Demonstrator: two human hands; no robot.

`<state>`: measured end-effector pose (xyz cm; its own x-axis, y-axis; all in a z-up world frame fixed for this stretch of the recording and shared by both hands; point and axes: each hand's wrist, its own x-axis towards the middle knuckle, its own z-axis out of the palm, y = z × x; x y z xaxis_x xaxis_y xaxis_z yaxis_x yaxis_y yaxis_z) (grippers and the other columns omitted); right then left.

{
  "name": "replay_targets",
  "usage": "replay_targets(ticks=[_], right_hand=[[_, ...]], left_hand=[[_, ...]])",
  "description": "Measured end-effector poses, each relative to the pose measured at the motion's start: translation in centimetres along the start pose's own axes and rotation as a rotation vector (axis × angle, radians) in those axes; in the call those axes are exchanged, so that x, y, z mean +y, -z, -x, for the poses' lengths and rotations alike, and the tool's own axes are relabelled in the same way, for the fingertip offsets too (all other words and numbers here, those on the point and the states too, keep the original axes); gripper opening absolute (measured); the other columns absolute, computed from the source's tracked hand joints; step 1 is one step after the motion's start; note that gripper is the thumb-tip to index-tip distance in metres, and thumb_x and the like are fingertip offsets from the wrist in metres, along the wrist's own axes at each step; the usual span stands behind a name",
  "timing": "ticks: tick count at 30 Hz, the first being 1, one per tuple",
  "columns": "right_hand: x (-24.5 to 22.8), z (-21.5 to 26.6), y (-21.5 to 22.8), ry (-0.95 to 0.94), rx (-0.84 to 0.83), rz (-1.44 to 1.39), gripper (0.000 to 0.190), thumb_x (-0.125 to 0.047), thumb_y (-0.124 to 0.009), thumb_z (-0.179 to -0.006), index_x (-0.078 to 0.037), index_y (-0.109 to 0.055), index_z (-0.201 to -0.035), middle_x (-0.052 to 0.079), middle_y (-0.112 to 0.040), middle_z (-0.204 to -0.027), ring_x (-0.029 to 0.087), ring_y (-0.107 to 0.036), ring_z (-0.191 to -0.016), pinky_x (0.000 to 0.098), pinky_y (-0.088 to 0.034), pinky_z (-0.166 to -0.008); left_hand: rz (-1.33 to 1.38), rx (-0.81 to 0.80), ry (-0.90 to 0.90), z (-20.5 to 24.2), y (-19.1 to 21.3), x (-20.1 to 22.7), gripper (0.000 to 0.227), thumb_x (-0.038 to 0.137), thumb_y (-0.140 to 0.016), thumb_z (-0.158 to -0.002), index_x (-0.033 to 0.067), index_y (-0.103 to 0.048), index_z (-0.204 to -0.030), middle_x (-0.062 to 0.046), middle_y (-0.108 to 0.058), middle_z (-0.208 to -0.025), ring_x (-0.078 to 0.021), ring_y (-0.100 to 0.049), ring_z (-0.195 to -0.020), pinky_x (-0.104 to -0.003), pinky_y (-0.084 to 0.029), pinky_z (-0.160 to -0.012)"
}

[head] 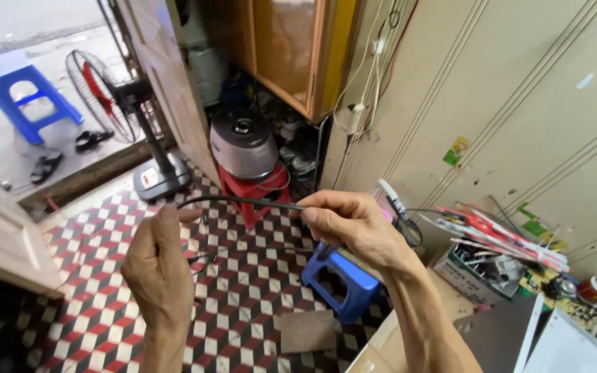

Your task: The recorder is repairing a microwave by unscrewing components, examining internal wiring, and removing the outer casing.

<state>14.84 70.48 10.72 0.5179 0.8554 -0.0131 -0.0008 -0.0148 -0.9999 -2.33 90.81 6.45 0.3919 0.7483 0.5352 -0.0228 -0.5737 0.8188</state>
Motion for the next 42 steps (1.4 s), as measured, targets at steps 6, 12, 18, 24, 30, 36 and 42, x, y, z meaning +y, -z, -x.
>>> replay_targets(ticks=[6,12,18,24,30,36,42], right_hand=[[-4.2,-5.0,5.8,0.423,0.555,0.444,0.020,-0.013,-0.063,-0.100,-0.006,-0.071,-0.117,-0.004,-0.068,-0.081,0.001,-0.052,-0.064,0.0198,-0.043,-0.054],[-6.6,-11.8,13.8,0.688,0.900,0.544,0.010,-0.010,-0.061,-0.109,-0.003,-0.064,-0.115,0.000,-0.070,-0.087,0.002,-0.053,-0.073,0.0208,-0.043,-0.062],[-10.8,-19.9,22.2,0.647,1.153,0.765,0.010,-0.011,-0.063,-0.108,-0.003,-0.068,-0.111,0.000,-0.072,-0.085,0.003,-0.055,-0.072,0.0210,-0.044,-0.062],[-17.6,-27.6,32.9,0.700,1.345,0.850,0.013,-0.013,-0.065,-0.105,-0.003,-0.073,-0.106,-0.002,-0.071,-0.080,0.004,-0.064,-0.074,0.0220,-0.047,-0.064],[-21.6,-32.2,40.9,0.689,1.407,1.111,0.014,-0.013,-0.069,-0.099,-0.003,-0.078,-0.100,0.000,-0.069,-0.074,0.005,-0.060,-0.065,0.0262,-0.049,-0.059],[-23.9,-36.9,43.2,0.859,1.347,1.274,0.019,-0.011,-0.073,-0.100,0.003,-0.069,-0.087,0.005,-0.056,-0.063,0.009,-0.047,-0.059,0.0325,-0.041,-0.055],[-23.4,-38.5,47.5,0.974,1.469,1.482,0.018,-0.007,-0.075,-0.096,0.003,-0.065,-0.084,0.013,-0.056,-0.065,0.020,-0.048,-0.058,0.0387,-0.041,-0.053]], left_hand=[[0.173,-0.188,-0.012,-6.4,-12.1,-0.5,0.039,0.034,-0.051,-0.109,0.0081,-0.077,-0.097,0.000,-0.060,-0.065,-0.0049,-0.035,-0.047,-0.026,-0.028,-0.040],[0.302,-0.404,-0.375,-12.7,-24.6,3.1,0.030,0.026,-0.058,-0.100,0.0037,-0.075,-0.112,-0.009,-0.068,-0.088,-0.0151,-0.064,-0.072,-0.031,-0.052,-0.063],[0.261,-0.691,-0.207,-21.8,-40.9,5.4,0.037,0.043,-0.067,-0.093,0.0099,-0.076,-0.106,-0.015,-0.064,-0.067,-0.0273,-0.061,-0.061,-0.040,-0.047,-0.060],[0.363,-0.744,-0.318,-32.0,-55.9,10.6,0.044,0.043,-0.058,-0.103,0.0044,-0.075,-0.090,-0.018,-0.065,-0.069,-0.0379,-0.062,-0.066,-0.048,-0.047,-0.062],[0.523,-0.678,-0.396,-37.8,-62.3,11.6,0.031,0.039,-0.053,-0.097,0.0152,-0.072,-0.103,-0.019,-0.066,-0.066,-0.0353,-0.069,-0.062,-0.049,-0.052,-0.063],[0.649,-0.543,-0.325,-40.6,-60.1,12.2,0.042,0.037,-0.054,-0.107,0.0012,-0.067,-0.089,-0.024,-0.058,-0.065,-0.0361,-0.058,-0.061,-0.048,-0.047,-0.060],[0.615,-0.460,-0.284,-41.9,-62.7,12.9,0.038,0.038,-0.054,-0.103,0.0080,-0.076,-0.097,-0.020,-0.069,-0.072,-0.0301,-0.069,-0.058,-0.044,-0.049,-0.058]])
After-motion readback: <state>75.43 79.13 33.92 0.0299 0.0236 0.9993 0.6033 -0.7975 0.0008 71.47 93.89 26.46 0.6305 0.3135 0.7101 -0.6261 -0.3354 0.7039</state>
